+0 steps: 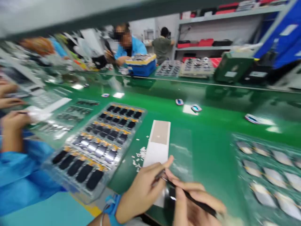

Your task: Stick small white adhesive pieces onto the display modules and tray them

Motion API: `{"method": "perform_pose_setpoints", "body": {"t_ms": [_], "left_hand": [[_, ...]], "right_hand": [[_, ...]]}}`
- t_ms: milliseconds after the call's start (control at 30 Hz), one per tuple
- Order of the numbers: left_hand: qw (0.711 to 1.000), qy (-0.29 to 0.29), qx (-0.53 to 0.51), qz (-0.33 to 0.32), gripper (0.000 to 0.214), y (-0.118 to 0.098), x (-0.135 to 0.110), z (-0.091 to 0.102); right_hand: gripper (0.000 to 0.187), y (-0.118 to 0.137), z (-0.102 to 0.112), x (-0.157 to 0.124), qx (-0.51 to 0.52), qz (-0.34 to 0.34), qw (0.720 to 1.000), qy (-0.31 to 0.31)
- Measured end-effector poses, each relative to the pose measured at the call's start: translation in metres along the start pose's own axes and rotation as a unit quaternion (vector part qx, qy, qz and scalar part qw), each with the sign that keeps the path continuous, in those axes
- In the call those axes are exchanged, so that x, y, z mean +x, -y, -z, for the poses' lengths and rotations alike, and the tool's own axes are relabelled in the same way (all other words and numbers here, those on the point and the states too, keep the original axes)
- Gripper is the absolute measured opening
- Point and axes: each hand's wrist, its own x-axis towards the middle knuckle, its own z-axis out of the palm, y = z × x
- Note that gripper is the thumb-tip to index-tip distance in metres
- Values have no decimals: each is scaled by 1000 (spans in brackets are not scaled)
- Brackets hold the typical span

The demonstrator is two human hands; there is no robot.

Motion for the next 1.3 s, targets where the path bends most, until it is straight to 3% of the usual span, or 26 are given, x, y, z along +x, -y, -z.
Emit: {"method": "perform_pose_setpoints", "body": {"t_ms": [133, 1300], "left_hand": [[999, 18, -41, -1, 55, 3, -3, 3], [999, 51, -7, -8, 55, 2, -6, 2]], "right_hand": [[28, 10, -8, 2, -8, 2, 999, 50], [28, 7, -9, -5, -22, -25, 999, 26]]}}
